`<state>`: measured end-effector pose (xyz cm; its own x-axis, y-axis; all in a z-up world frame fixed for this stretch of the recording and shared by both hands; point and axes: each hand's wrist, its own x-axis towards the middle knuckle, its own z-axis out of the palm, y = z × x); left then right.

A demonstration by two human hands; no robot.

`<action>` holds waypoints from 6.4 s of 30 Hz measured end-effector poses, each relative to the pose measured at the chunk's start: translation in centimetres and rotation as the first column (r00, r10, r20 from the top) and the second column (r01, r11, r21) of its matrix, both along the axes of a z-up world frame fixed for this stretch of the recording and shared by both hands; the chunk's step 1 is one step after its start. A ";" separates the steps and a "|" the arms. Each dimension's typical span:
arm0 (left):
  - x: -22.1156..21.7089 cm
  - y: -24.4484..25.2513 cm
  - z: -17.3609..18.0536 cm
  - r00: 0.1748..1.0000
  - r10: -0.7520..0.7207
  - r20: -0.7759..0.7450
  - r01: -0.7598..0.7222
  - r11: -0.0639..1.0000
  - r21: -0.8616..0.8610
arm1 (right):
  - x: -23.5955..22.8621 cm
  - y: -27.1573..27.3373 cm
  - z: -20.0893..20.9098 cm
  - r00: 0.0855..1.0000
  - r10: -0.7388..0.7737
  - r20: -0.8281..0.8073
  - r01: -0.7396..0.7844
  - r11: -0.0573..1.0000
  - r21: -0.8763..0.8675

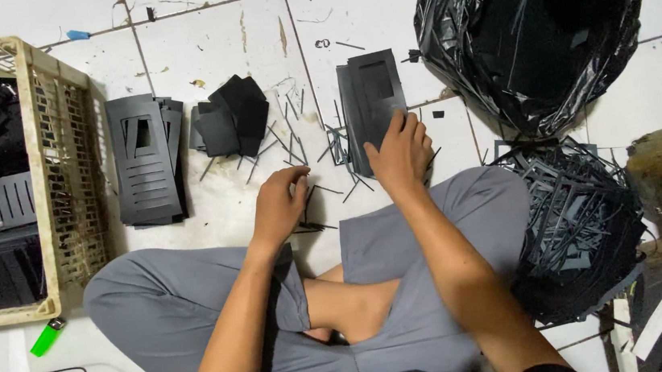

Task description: Removing waste material from pre-cut leather or synthetic parts by hand.

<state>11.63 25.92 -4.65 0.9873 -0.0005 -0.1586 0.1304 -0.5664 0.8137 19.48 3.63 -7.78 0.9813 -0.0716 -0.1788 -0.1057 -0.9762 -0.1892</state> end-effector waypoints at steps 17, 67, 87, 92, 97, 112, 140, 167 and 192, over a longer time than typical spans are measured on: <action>-0.6 0.4 -4.4 0.974 0.058 -0.219 -0.100 0.978 -0.185 | -2.6 -1.3 -7.6 0.939 -0.340 -0.051 0.296 0.724 0.623; -6.2 -1.6 -2.2 0.850 0.228 -0.475 -0.527 0.369 -0.766 | -11.2 4.2 2.2 0.973 -0.016 -0.229 0.225 0.262 0.938; -6.6 -1.7 -0.6 0.938 0.320 0.134 -0.264 0.909 -0.322 | -11.4 6.2 2.7 0.798 0.147 0.584 -0.489 0.726 0.484; -6.5 -1.6 -1.1 0.922 0.365 0.126 -0.320 0.905 -0.281 | -11.5 6.2 2.8 0.935 -0.081 0.346 -0.221 0.629 0.745; -5.9 -0.1 -3.0 0.886 0.462 -0.033 -0.450 0.841 -0.302 | -10.5 4.9 2.2 0.967 -0.254 -0.018 0.134 0.448 0.884; -5.3 -0.3 -3.0 0.867 0.360 -0.343 -0.491 0.735 -0.468 | -10.5 4.9 0.8 0.985 0.032 -0.169 0.152 0.299 0.942; -5.3 -0.6 -2.7 0.891 0.350 -0.290 -0.455 0.676 -0.580 | -10.6 4.9 1.2 0.962 -0.005 -0.272 0.264 0.265 0.928; -5.8 -1.6 -5.5 0.874 0.333 -0.354 -0.485 0.634 -0.602 | -11.0 5.1 1.4 0.994 -0.005 -0.106 0.085 0.637 0.766; -6.3 -2.5 -4.8 0.867 0.349 -0.356 -0.494 0.511 -0.703 | -10.3 4.4 0.5 0.994 -0.077 -0.072 0.102 0.543 0.834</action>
